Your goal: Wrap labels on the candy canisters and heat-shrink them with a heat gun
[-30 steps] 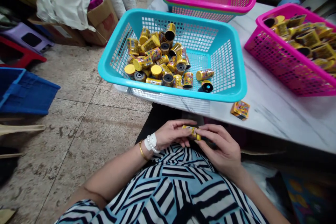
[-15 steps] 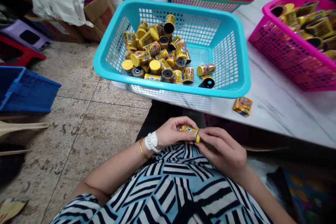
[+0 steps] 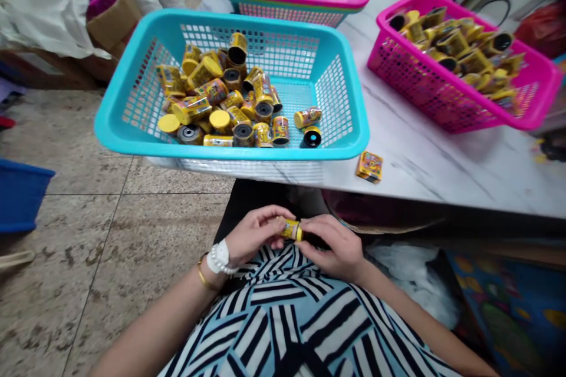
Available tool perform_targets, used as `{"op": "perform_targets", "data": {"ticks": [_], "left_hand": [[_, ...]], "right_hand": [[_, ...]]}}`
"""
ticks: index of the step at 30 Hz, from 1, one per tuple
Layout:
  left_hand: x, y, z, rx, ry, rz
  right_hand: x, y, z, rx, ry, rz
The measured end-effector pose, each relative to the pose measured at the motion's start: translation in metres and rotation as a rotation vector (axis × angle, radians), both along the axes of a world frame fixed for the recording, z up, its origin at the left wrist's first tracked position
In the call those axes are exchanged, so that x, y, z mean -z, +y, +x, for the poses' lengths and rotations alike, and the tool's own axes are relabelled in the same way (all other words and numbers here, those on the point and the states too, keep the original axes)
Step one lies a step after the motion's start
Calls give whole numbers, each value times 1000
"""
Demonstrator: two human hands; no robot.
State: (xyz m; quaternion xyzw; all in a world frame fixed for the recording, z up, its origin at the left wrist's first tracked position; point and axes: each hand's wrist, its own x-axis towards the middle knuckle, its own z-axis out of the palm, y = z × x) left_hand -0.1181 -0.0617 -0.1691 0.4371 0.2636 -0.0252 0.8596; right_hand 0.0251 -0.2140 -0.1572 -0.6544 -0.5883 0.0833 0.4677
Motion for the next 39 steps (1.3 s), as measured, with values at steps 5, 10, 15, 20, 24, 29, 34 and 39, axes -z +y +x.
{"op": "perform_targets", "data": {"ticks": [5, 10, 15, 20, 24, 29, 34, 39], "left_hand": [[-3, -11, 0, -53, -29, 300], [6, -21, 7, -47, -4, 418], [17, -23, 7, -25, 49, 71], [18, -32, 2, -3, 78, -113], [20, -38, -4, -11, 21, -297], [20, -42, -5, -48, 19, -295], [15, -44, -2, -27, -31, -364], [16, -45, -2, -31, -13, -378]], "right_hand": [[17, 2, -20, 218, 591, -162], [29, 0, -28, 290, 1203, -344], [32, -15, -24, 190, 1184, -262], [31, -23, -27, 101, 1025, -173], [29, -27, -33, 137, 1082, -72], [24, -28, -31, 119, 905, -66], [25, -30, -30, 142, 716, -1], [27, -32, -28, 96, 647, -73]]}}
